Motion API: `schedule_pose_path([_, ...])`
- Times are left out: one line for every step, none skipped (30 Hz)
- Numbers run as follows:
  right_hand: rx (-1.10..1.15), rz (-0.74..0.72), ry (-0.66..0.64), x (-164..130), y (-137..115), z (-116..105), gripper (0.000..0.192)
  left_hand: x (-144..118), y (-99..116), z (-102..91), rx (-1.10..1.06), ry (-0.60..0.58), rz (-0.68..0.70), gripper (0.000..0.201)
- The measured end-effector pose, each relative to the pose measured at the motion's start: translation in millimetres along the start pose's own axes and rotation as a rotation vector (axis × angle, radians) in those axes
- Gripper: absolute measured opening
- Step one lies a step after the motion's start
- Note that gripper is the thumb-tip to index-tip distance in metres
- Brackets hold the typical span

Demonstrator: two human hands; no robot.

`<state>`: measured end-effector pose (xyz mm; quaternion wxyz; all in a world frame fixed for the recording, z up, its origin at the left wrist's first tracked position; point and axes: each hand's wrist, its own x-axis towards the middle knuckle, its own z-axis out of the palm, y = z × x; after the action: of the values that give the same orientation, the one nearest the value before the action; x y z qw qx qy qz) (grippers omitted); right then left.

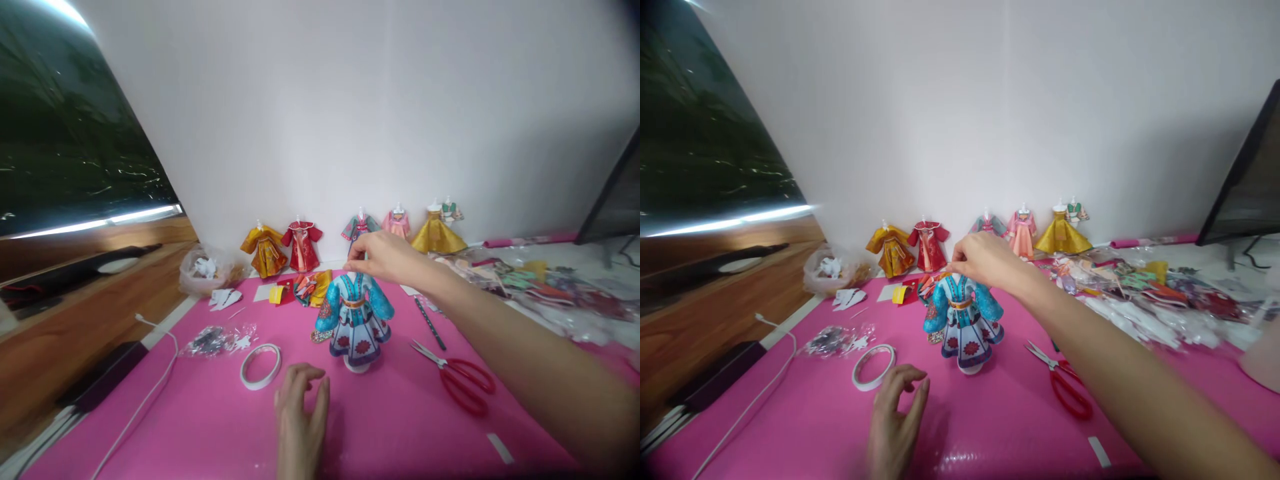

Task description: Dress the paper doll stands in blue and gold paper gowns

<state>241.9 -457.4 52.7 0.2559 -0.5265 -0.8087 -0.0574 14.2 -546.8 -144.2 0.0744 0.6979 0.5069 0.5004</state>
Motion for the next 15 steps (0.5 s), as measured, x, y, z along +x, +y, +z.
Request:
schedule_pose_path([0.011, 0.004, 0.005, -0.8, 0.3, 0.7, 0.019, 7.1, 3.5, 0.5, -0.006, 0.013, 0.013, 0.010])
schedule_pose_path([0.023, 0.006, 0.011, -1.9, 0.3, 1.2, 0.019, 15.1, 7.0, 1.1, -0.015, 0.027, 0.030, 0.009])
schedule_pose_path([0.033, 0.007, 0.019, -3.0, -0.1, 1.6, 0.020, 24.1, 10.5, 1.7, -0.025, 0.042, 0.053, 0.008])
schedule_pose_path([0.040, 0.007, 0.028, -4.3, -0.6, 2.1, 0.020, 34.0, 14.1, 2.4, -0.038, 0.064, 0.074, 0.008])
schedule_pose_path([0.048, 0.008, 0.037, -5.7, -0.9, 2.6, 0.020, 44.8, 17.7, 3.2, -0.058, 0.081, 0.098, 0.010])
schedule_pose_path([0.063, 0.008, 0.043, -7.3, -0.9, 3.2, 0.020, 56.0, 21.4, 4.1, -0.093, 0.083, 0.124, 0.014])
schedule_pose_path([0.087, 0.006, 0.049, -9.0, -0.4, 4.0, 0.019, 67.5, 25.2, 5.1, -0.141, 0.092, 0.157, 0.016])
schedule_pose_path([0.128, 0.004, 0.055, -11.0, 0.8, 5.0, 0.019, 78.9, 29.0, 6.3, -0.193, 0.089, 0.181, 0.018])
schedule_pose_path([0.187, 0.000, 0.061, -13.4, 3.0, 6.2, 0.019, 89.8, 32.6, 7.7, -0.240, 0.078, 0.199, 0.020])
schedule_pose_path([0.258, -0.004, 0.067, -16.4, 6.1, 7.8, 0.019, 99.8, 35.8, 9.2, -0.280, 0.058, 0.202, 0.023])
schedule_pose_path([0.335, -0.008, 0.071, -19.9, 10.0, 9.9, 0.021, 108.7, 38.5, 10.9, -0.320, 0.024, 0.184, 0.026])
schedule_pose_path([0.412, -0.013, 0.070, -24.1, 14.7, 12.8, 0.024, 116.3, 40.5, 12.7, -0.368, -0.016, 0.156, 0.029])
schedule_pose_path([0.484, -0.018, 0.062, -28.9, 19.7, 16.6, 0.028, 122.6, 41.7, 14.6, -0.420, -0.067, 0.126, 0.031])
schedule_pose_path([0.554, -0.024, 0.043, -34.3, 24.9, 21.4, 0.033, 127.7, 42.1, 16.5, -0.471, -0.123, 0.097, 0.033])
schedule_pose_path([0.621, -0.035, 0.020, -40.0, 29.7, 27.3, 0.042, 131.7, 41.8, 18.3, -0.514, -0.175, 0.077, 0.034])
